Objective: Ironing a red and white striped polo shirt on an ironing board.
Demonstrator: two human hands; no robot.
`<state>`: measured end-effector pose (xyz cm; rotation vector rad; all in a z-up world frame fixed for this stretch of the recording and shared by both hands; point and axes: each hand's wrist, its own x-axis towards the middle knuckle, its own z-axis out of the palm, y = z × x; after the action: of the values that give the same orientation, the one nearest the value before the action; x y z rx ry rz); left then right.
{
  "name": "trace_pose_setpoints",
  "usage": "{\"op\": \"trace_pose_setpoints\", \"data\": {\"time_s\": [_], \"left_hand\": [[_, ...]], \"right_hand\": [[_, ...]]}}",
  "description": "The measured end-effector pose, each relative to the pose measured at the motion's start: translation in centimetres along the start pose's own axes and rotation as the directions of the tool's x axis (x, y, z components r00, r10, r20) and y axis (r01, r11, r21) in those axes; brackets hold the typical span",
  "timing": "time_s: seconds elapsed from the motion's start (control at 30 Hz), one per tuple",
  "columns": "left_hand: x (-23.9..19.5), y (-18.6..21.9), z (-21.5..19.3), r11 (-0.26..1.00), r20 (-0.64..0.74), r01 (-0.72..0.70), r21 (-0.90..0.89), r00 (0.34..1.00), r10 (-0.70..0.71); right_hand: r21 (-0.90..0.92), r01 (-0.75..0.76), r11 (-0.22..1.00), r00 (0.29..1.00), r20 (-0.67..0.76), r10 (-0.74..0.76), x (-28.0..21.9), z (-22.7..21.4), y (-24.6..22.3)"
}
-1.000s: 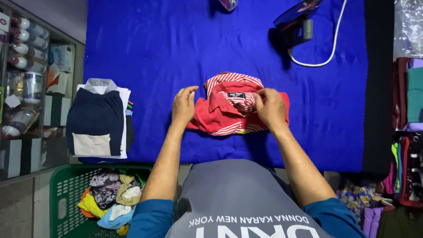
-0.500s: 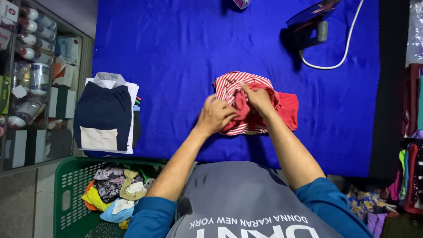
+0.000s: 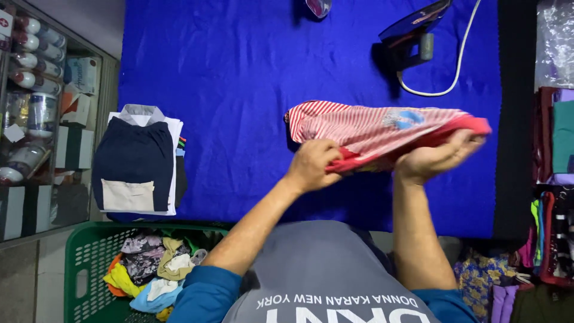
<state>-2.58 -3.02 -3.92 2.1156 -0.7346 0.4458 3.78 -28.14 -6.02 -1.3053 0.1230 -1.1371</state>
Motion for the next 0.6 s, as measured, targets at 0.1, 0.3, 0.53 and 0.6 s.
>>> {"op": "trace_pose_setpoints", "data": {"time_s": [0.1, 0.3, 0.53, 0.6], "left_hand": [[0.2, 2.3, 1.7, 0.978, 0.051, 0.081, -0.193, 0.996, -0.072], [-1.2, 4.2, 2.8, 0.869, -0.006, 0.290, -0.401, 0.948, -0.320], [-9.5, -6.2, 7.6, 0.587, -0.315, 0.376, -0.717, 0.576, -0.754], [-11.6, -10.2, 6.4, 0.528, -0.413, 0.548, -0.648, 0.330, -0.849]], "right_hand": [[0.032, 0.054, 0.998, 0.998, 0.014, -0.054, 3.1, 1.1, -5.2], [0.283, 0.150, 0.947, 0.985, 0.039, -0.168, 4.7, 4.6, -0.3], [0.123, 0.458, 0.880, 0.370, 0.874, -0.314, -5.1, 24.4, -6.9], [0.256, 0.207, 0.944, 0.143, 0.947, -0.288, -7.7, 24.9, -9.4]]}}
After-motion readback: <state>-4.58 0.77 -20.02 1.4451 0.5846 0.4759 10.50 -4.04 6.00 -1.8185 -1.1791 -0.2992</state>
